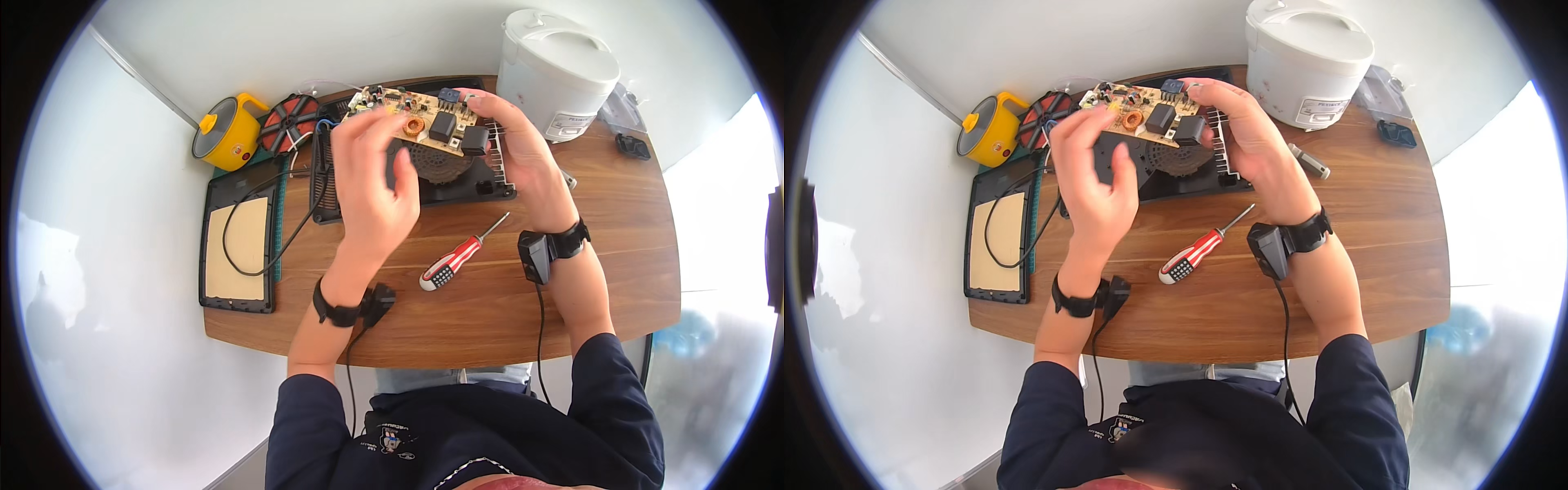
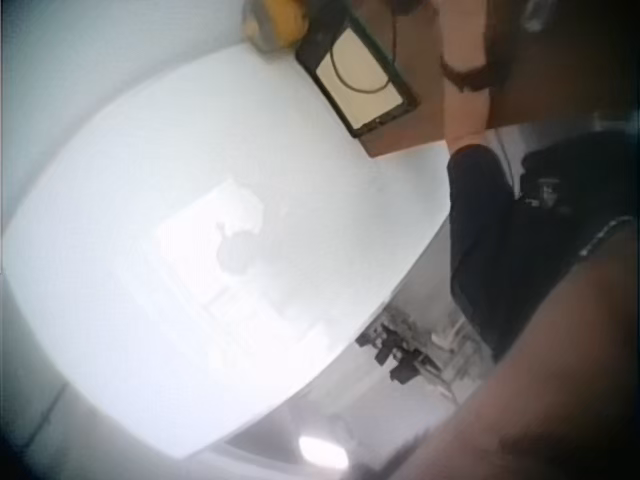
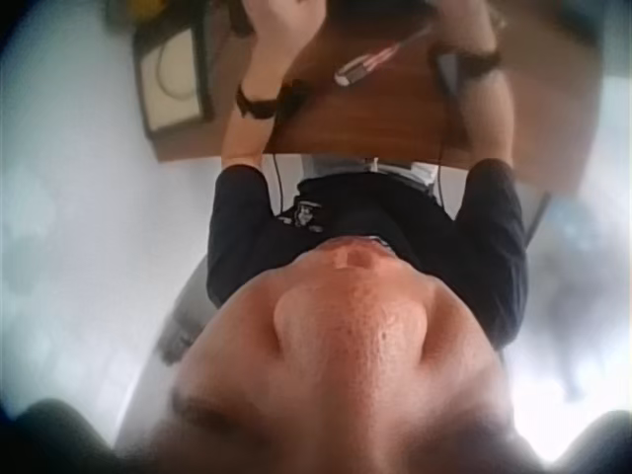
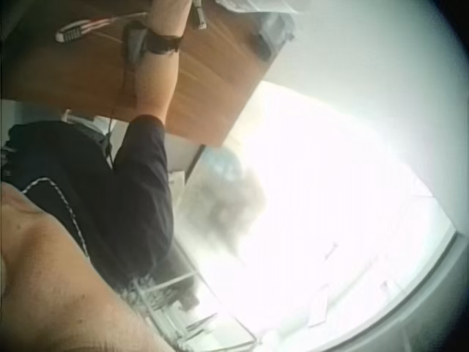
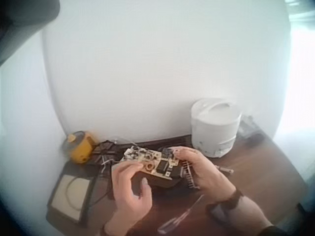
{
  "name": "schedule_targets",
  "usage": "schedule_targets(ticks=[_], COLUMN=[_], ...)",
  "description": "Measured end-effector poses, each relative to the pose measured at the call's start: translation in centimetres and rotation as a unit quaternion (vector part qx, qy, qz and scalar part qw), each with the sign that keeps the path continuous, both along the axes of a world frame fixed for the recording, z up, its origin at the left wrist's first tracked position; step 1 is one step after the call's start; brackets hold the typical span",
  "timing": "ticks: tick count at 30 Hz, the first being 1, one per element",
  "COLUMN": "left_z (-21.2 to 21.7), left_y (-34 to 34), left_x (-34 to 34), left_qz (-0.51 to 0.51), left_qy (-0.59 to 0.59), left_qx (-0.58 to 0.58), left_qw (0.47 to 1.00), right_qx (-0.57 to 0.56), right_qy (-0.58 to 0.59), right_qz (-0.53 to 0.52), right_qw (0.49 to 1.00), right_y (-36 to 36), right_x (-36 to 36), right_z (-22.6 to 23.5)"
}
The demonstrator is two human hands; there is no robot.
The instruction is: The person attaches a metal heatsink to a green circuit board using a screwdriver. They align the heatsink, insert screws, and tighten them while repeatedly flipping the board to access both sides.
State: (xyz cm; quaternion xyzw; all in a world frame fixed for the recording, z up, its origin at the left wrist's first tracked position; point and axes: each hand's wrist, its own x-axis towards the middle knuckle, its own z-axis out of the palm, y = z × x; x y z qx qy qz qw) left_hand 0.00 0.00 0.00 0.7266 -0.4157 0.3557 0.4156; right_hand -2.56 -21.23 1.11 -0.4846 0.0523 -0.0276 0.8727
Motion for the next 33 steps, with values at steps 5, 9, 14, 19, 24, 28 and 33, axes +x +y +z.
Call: schedule_targets(ticks=[5, 9, 14, 19, 24, 28, 33], left_z=[-4.6, -5.3, -3.3, -2.2, -3.4, -5.8, -5.5], left_y=[0.7, 0.5, -0.6, -1.3, 0.1, 0.9, 0.9], left_x=[-3.2, -1.4, 0.6, 2.3, 1.9, 0.4, 0.1], left_qz=[-0.127, -0.364, -0.354, -0.339, -0.34, -0.339, -0.331], left_qy=[0.401, 0.576, 0.557, 0.55, 0.604, 0.655, 0.654], left_qx=[-0.25, -0.366, -0.459, -0.458, -0.404, -0.332, -0.312], left_qw=[0.872, 0.634, 0.594, 0.611, 0.597, 0.588, 0.605], right_qx=[-0.018, -0.025, -0.088, -0.146, -0.261, -0.067, 0.063], right_qy=[-0.016, -0.016, -0.009, -0.032, -0.026, -0.036, -0.015], right_qz=[-0.018, -0.018, -0.012, -0.043, -0.187, -0.196, -0.164], right_qw=[1.0, 0.999, 0.996, 0.988, 0.947, 0.978, 0.984], right_y=[0.4, 2.1, 4.0, 4.0, 1.1, 0.0, 0.1], right_x=[0.3, 0.5, 0.1, 0.2, 1.0, 0.2, -1.4], right_z=[-0.5, -1.7, -2.6, -2.5, -2.8, -3.2, -5.1])
